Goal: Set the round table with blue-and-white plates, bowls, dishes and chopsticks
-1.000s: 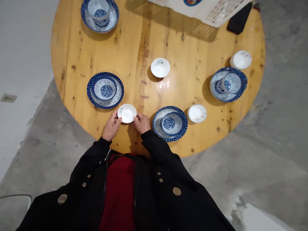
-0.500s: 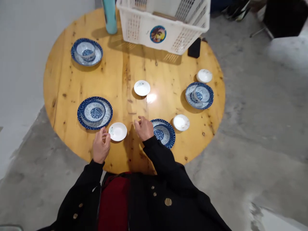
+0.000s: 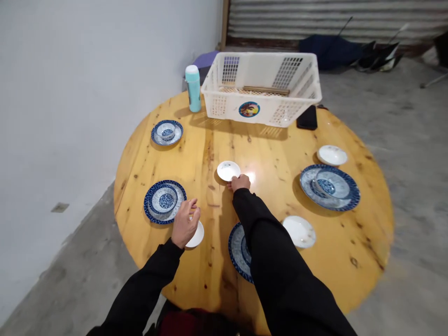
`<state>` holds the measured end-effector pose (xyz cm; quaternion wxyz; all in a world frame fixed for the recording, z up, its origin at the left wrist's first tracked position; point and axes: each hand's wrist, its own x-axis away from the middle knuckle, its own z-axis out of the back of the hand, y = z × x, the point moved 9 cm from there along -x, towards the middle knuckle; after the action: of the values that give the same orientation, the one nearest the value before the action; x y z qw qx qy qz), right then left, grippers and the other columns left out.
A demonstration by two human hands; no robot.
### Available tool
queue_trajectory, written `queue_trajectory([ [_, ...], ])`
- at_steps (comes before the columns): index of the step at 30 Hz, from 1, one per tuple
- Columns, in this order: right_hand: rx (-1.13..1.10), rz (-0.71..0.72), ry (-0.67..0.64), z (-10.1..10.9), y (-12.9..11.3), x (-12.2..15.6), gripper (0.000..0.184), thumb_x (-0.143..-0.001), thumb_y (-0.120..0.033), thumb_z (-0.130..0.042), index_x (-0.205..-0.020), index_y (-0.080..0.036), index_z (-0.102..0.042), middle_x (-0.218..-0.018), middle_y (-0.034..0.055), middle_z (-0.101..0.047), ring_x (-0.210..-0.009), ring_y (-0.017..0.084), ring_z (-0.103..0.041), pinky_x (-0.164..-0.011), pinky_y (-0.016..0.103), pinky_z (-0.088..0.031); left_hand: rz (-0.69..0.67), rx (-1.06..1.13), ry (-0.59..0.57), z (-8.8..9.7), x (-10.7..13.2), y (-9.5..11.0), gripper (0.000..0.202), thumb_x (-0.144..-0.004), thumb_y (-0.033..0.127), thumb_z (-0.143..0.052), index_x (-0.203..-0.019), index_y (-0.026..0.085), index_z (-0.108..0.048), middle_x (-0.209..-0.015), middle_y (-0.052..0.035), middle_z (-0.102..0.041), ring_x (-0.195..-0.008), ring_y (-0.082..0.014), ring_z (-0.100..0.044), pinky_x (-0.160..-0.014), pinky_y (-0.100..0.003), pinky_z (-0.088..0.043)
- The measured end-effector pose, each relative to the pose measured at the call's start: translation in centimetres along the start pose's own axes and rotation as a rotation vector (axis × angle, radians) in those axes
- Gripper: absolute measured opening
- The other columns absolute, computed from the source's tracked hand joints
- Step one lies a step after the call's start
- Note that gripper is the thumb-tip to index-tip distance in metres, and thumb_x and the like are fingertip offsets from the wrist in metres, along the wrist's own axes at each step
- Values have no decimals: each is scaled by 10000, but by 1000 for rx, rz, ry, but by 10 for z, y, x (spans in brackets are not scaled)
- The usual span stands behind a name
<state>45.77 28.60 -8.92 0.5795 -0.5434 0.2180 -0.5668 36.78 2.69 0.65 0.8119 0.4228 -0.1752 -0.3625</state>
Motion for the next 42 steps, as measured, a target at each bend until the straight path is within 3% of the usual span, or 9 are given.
queue_trajectory([
  [6,-44,-90,-82,-9,-3,20,119,-715,-64,-566,-647,-160,-589,-417,31,-576,-440,223,-658,-426,293,-566,115,-31,-94,-12,-48,-9,307,-922,331,-505,-1137,150,-628,-1115,-151,-681,-951,-229,-695,-897,-380,-547],
  [9,-85,-42,-191,-32,-23,41,79,-704,-91,-576,-660,-151,-604,-456,33,-609,-464,211,-670,-448,283,-581,169,5,-150,-10,-83,-21,291,-896,353,-554,-1086,146,-630,-877,-104,-727,-867,-244,-714,-839,-369,-557],
  [12,-127,20,-288,-64,-49,62,52,-712,-116,-577,-676,-143,-603,-463,24,-611,-439,181,-649,-411,247,-555,266,188,-195,-3,-116,-41,206,-891,310,-542,-957,135,-630,-709,-65,-697,-702,-217,-714,-688,-319,-574],
  [18,-26,41,-299,-130,-74,69,62,-750,-133,-548,-736,-137,-608,-558,51,-671,-456,163,-655,-414,226,-543,355,479,-203,38,-158,-88,144,-840,176,-541,-849,98,-662,-632,-44,-660,-590,-154,-677,-583,-250,-571],
  [24,48,67,-234,-191,-93,48,399,-728,-31,-514,-1106,-83,-632,-520,-31,-611,-467,148,-647,-454,219,-551,448,378,-166,83,-196,-151,152,-807,137,-546,-718,89,-660,-629,-62,-668,-602,-143,-662,-609,-249,-576],
  [29,167,66,-277,-239,-98,37,370,-734,-15,-508,-1069,-100,-638,-528,-40,-610,-492,136,-652,-493,211,-555,464,349,-150,98,-226,-186,127,-783,129,-557,-698,90,-643,-588,-49,-646,-566,-127,-648,-565,-197,-536],
  [33,175,111,-276,-254,-100,31,351,-755,-42,-504,-1076,-124,-622,-572,-34,-636,-523,140,-672,-519,218,-564,475,343,-167,101,-237,-199,136,-790,122,-538,-730,79,-653,-618,-65,-663,-570,-132,-660,-550,-190,-526],
  [42,226,119,-328,-266,-96,23,312,-783,-71,-510,-1073,-136,-607,-591,-29,-658,-569,147,-689,-569,232,-575,500,261,-245,101,-246,-217,152,-824,178,-575,-882,76,-674,-713,-96,-716,-614,-145,-699,-570,-189,-537],
])
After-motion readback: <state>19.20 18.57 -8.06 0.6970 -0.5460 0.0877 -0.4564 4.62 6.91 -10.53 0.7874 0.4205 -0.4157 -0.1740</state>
